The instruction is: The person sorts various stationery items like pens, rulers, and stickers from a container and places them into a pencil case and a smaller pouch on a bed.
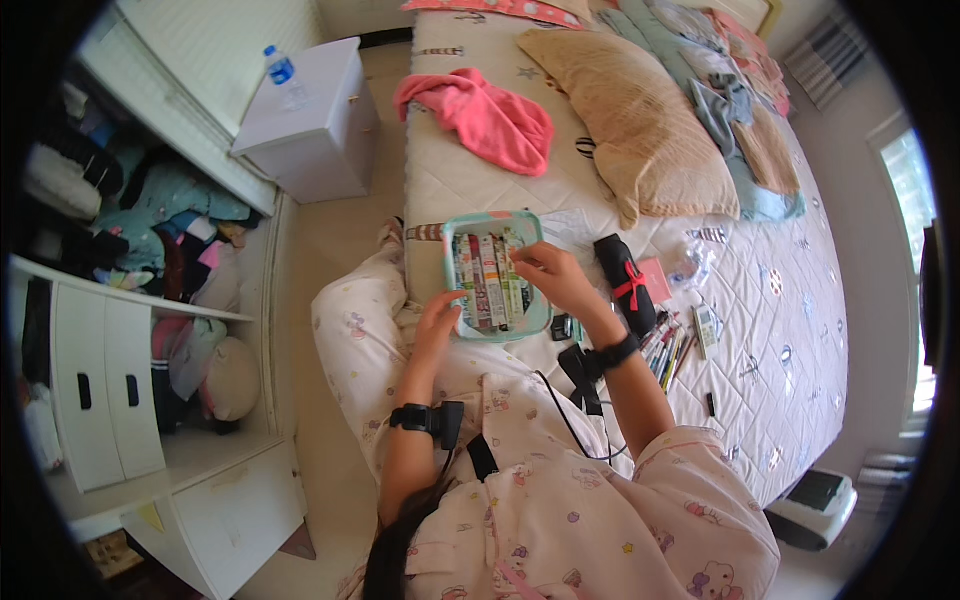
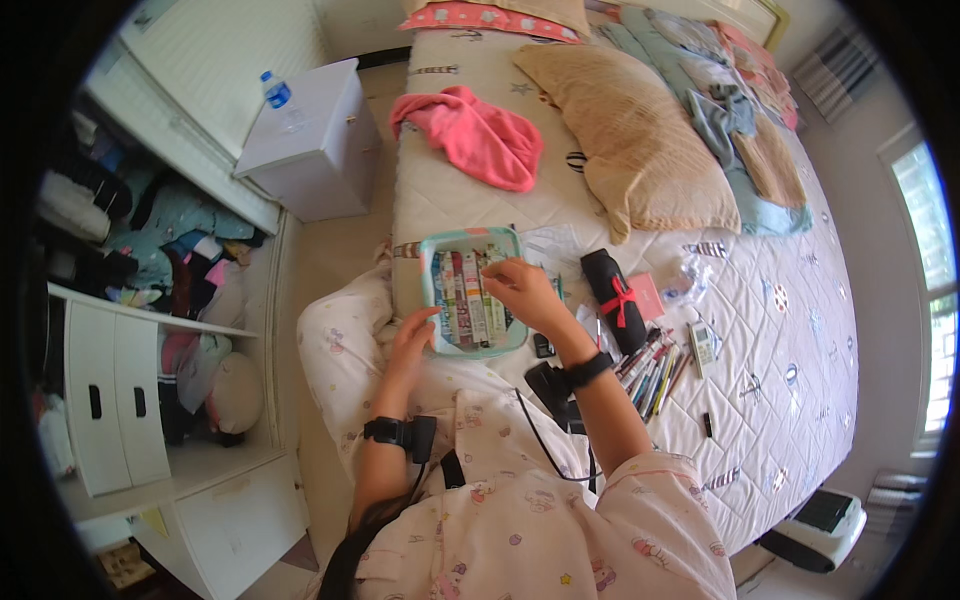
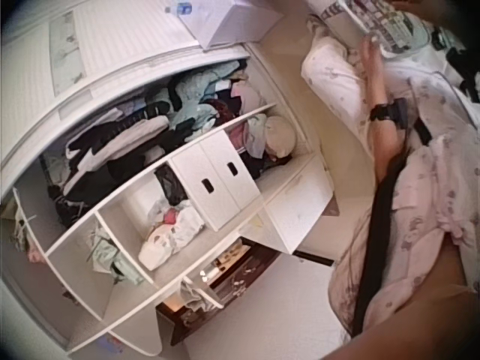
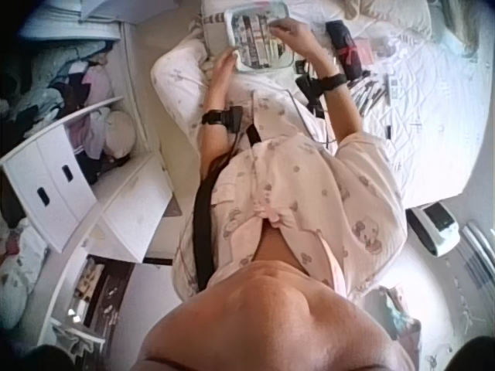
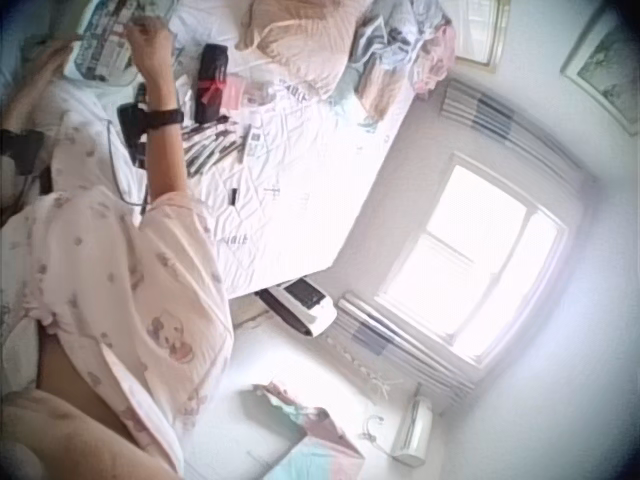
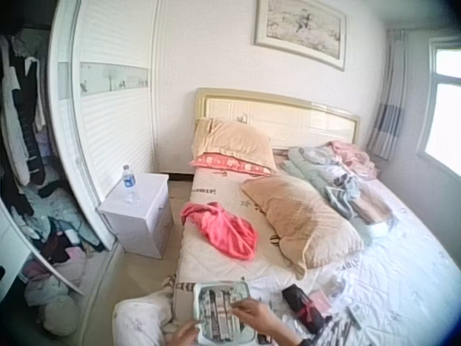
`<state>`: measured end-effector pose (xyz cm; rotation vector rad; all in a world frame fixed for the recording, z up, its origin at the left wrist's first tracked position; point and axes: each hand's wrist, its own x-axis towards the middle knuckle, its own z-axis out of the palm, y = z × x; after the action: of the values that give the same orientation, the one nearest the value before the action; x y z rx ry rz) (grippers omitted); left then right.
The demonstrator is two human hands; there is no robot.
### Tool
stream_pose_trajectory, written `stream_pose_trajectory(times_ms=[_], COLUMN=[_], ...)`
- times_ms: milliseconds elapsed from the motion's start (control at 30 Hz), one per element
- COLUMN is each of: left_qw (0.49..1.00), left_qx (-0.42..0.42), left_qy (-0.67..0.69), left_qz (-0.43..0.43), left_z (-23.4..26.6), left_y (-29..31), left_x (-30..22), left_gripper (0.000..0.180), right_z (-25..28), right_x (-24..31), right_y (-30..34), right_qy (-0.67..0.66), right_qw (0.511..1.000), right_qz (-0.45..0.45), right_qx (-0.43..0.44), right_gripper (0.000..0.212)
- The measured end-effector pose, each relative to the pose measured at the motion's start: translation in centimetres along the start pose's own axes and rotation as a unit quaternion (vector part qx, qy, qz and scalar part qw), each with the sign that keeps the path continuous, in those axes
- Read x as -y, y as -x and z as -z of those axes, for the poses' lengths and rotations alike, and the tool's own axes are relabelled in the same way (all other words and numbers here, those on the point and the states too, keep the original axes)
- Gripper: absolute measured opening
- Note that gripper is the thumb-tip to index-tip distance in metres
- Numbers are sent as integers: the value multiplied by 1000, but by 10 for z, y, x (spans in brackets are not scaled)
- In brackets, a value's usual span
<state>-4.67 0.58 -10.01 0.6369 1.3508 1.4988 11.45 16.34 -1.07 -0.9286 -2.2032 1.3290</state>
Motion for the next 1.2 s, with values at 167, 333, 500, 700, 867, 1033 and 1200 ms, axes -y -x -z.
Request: stream_pose_trajectory(times_ms=[167,333,500,700,867,1033,1200], left_qw=[999,993,995,975,956,965,965], left_qx=[-26,-111,-94,-147,-208,-170,-163], left_qy=[-10,-19,19,156,198,194,204], left_qz=[29,-17,-1,-66,-67,-49,-32], left_z=[-7,0,-18,-16,-7,2,-2], left_y=[4,13,32,25,16,16,15], left_x=[-12,-21,-47,-13,-4,6,0], left_gripper=[25,26,25,23,17,21,19], right_z=[58,93,77,35,15,38,89], right_x=[-40,-93,-76,-112,-111,-124,-162], right_y=[88,179,214,171,132,148,217], right_qy=[-118,158,373,286,339,313,408], right_qw=[981,930,862,905,869,858,769], right_qz=[-93,-243,-343,-244,-274,-165,-335], right_qx=[-121,-226,-39,-201,-233,-372,-361], right_gripper=[20,26,38,39,34,41,81])
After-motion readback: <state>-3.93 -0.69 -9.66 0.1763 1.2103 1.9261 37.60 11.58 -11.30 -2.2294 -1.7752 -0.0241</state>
